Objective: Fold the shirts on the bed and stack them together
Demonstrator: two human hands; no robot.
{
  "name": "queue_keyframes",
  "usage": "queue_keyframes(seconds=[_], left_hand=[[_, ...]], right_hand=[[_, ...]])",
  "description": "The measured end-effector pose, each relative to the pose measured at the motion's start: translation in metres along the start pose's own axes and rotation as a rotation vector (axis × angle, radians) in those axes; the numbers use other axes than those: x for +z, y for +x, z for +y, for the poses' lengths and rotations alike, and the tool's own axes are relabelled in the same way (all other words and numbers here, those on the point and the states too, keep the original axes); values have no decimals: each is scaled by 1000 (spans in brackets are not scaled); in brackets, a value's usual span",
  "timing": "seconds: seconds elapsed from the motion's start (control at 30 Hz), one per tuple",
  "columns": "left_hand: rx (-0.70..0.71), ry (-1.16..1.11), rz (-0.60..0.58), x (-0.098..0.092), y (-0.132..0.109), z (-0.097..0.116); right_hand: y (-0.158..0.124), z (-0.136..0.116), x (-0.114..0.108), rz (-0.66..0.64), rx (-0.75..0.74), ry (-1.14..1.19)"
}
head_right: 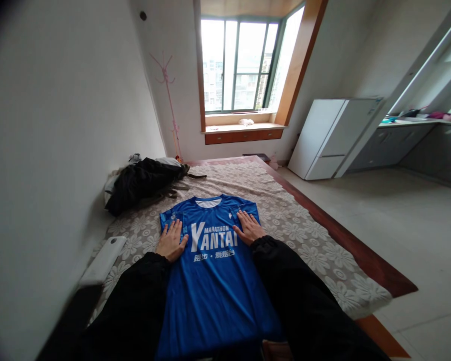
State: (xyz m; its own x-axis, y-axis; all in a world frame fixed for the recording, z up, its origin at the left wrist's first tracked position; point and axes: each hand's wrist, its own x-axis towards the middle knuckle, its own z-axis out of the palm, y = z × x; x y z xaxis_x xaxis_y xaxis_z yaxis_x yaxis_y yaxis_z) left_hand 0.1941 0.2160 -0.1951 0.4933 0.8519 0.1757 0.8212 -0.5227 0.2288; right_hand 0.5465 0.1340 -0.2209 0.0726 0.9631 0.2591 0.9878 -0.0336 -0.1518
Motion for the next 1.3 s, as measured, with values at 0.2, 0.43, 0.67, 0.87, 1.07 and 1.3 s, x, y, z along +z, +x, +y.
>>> queue_keyframes(seconds=[0.2, 0.43, 0.67, 0.87, 1.07, 1.3], left_hand=[[-2, -77, -1, -8, 0, 1], [60, -50, -25, -4, -2, 3], [73, -46, 53, -1, -6, 9], [55, -78, 31, 0, -9, 15], [24, -207, 11, -13, -5, 13], [2, -262, -11, -32, -3, -1]], right_hand=[[-4, -5, -13, 102, 22, 72], [10, 5, -10, 10, 46, 155], [9, 1, 7, 30, 81, 170], [-1, -9, 17, 79, 43, 185], [-4, -17, 1, 81, -1, 124], [-8, -23, -20, 49, 74, 74]])
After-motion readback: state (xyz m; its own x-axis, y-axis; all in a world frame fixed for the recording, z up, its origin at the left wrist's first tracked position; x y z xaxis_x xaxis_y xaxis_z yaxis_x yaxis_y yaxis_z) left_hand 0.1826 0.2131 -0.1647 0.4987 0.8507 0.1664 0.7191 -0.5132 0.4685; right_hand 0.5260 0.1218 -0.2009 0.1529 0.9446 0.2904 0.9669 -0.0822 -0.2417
